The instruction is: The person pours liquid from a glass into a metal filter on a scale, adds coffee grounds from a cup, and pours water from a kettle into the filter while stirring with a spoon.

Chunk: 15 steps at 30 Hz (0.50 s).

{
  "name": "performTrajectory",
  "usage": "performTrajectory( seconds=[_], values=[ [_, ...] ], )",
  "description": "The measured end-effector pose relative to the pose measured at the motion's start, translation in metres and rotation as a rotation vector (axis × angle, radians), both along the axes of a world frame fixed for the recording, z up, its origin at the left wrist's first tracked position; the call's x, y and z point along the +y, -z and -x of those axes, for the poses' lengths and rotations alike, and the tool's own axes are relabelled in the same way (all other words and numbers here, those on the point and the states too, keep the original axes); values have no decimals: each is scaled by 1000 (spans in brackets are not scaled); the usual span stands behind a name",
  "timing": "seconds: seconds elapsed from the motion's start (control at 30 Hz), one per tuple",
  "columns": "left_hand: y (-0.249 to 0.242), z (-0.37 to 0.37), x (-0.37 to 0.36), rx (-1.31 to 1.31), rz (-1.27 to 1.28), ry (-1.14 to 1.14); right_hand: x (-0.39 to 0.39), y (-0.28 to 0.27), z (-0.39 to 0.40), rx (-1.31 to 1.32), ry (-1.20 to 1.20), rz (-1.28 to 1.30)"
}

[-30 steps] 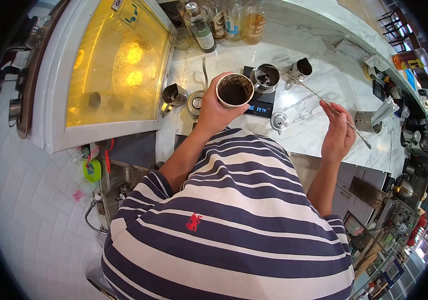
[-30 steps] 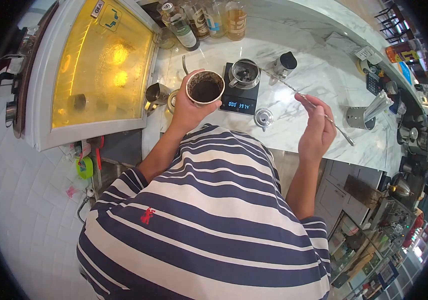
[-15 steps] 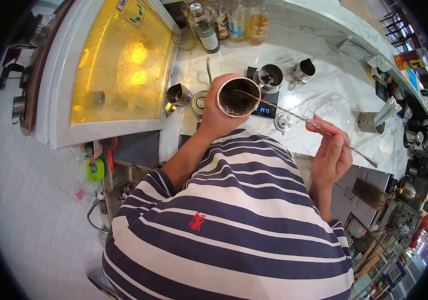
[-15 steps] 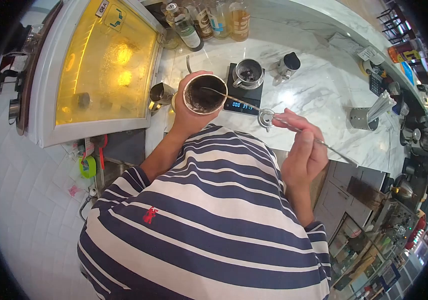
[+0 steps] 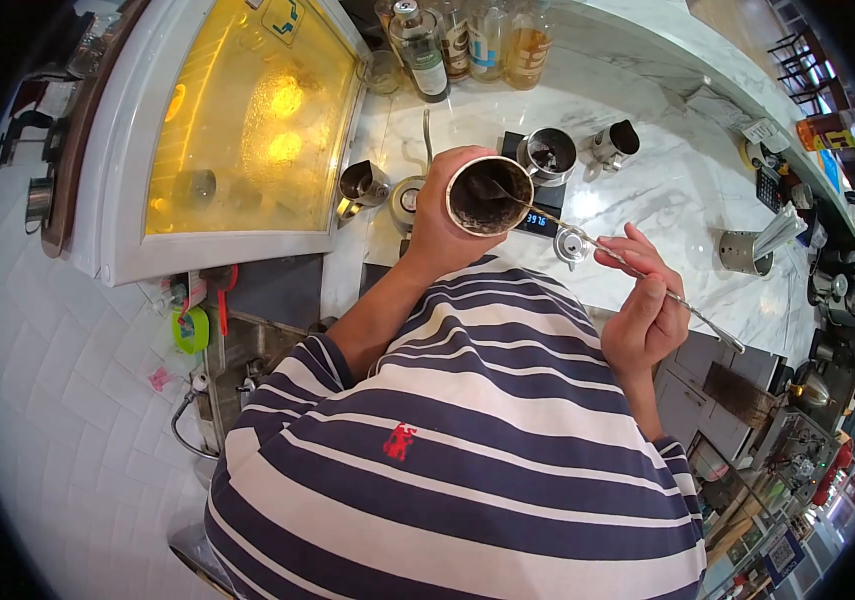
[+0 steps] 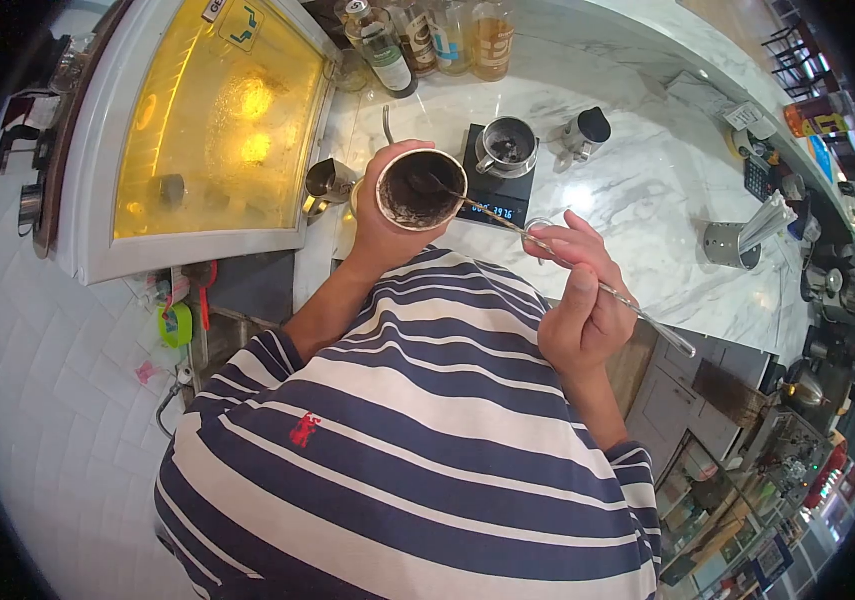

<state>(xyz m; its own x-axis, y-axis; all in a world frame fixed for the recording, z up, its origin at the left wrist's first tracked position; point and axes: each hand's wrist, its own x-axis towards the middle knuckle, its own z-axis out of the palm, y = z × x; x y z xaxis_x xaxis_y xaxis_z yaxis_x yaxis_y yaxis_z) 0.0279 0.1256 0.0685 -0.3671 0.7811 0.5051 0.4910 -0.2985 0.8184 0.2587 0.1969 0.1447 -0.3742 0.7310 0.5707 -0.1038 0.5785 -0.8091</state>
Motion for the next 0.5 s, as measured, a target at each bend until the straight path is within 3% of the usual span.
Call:
performTrajectory(
  seconds=[0.5],
  values=[
    [-3,2,8,-25,0,40,4,-5,7,-4,-33,0]
  ],
)
